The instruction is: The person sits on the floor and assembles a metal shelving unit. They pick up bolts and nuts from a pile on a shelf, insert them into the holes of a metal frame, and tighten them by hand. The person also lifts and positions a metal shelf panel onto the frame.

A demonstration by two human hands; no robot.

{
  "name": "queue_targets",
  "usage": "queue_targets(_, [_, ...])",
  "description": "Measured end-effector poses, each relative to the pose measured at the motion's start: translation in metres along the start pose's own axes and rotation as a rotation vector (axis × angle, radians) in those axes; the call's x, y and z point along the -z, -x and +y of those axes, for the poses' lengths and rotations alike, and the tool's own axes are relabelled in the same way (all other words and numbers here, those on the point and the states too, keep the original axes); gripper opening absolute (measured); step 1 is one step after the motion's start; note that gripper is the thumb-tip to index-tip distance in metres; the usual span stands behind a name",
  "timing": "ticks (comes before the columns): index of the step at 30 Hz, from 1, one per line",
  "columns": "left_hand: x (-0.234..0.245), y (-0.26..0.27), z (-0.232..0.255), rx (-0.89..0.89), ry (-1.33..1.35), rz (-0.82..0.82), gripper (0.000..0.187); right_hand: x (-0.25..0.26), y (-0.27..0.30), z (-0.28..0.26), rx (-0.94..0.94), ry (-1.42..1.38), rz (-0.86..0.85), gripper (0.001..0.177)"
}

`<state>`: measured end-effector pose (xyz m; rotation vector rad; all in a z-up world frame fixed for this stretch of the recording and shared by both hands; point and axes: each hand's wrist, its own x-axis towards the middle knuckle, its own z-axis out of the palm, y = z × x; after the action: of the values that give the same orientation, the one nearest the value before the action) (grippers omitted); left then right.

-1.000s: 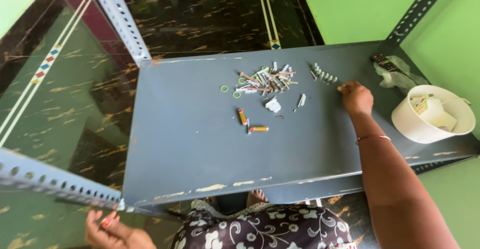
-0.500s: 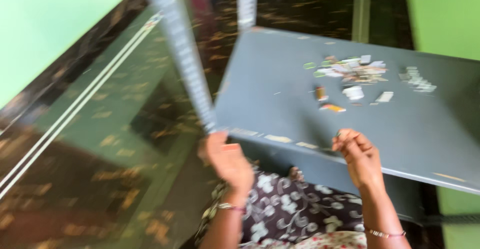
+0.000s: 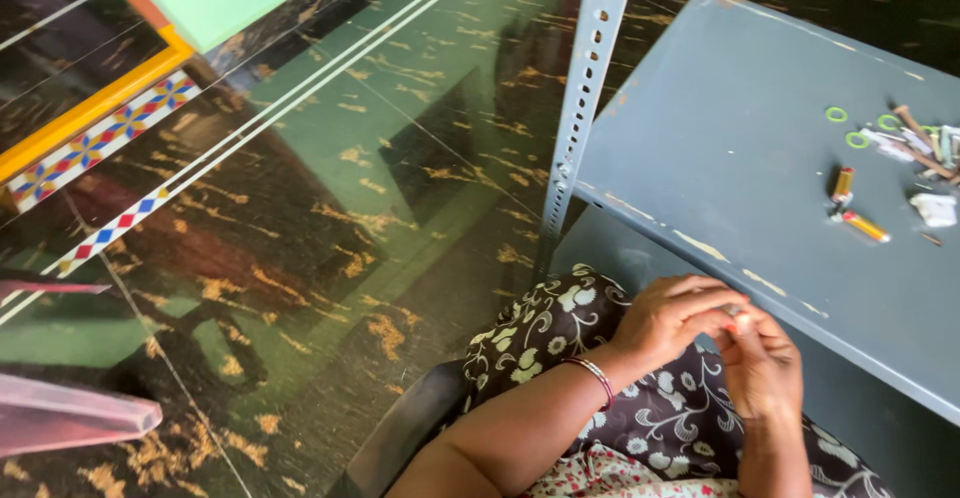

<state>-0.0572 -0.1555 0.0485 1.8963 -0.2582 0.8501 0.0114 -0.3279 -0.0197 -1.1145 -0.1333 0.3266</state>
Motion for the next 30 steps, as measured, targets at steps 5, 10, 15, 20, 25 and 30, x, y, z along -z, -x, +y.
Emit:
queue_targets(5, [-0.011,0.002,-0.006,0.032,-0.004,-0.009,0.028,0.012,-0.006,-0.012,0.072,0.010,-0.095,0.011])
queue_targets(10, [-0.002,-0.002,-0.003,0.010,-0.023,0.046,0.021,-0.007,-0.001,-0.026,0.152,0.144,-0.122,0.011])
queue_targets(15, [0.002,-0.011,0.006,0.020,0.067,0.101,0.024,-0.029,0.007,-0.030,0.174,0.173,-0.036,0.019])
queue_targets(20, [0.003,-0.016,0.004,-0.022,0.048,0.098,0.026,-0.035,0.013,-0.035,0.119,0.238,0.096,0.021])
queue_targets(25, [-0.005,-0.015,0.003,0.039,0.038,0.166,0.021,-0.042,0.010,-0.033,0.211,0.151,0.036,0.017])
queue_targets(30, [-0.011,-0.013,-0.010,0.145,0.207,0.128,0.023,-0.043,0.008,-0.038,0.120,0.089,-0.040,0.036])
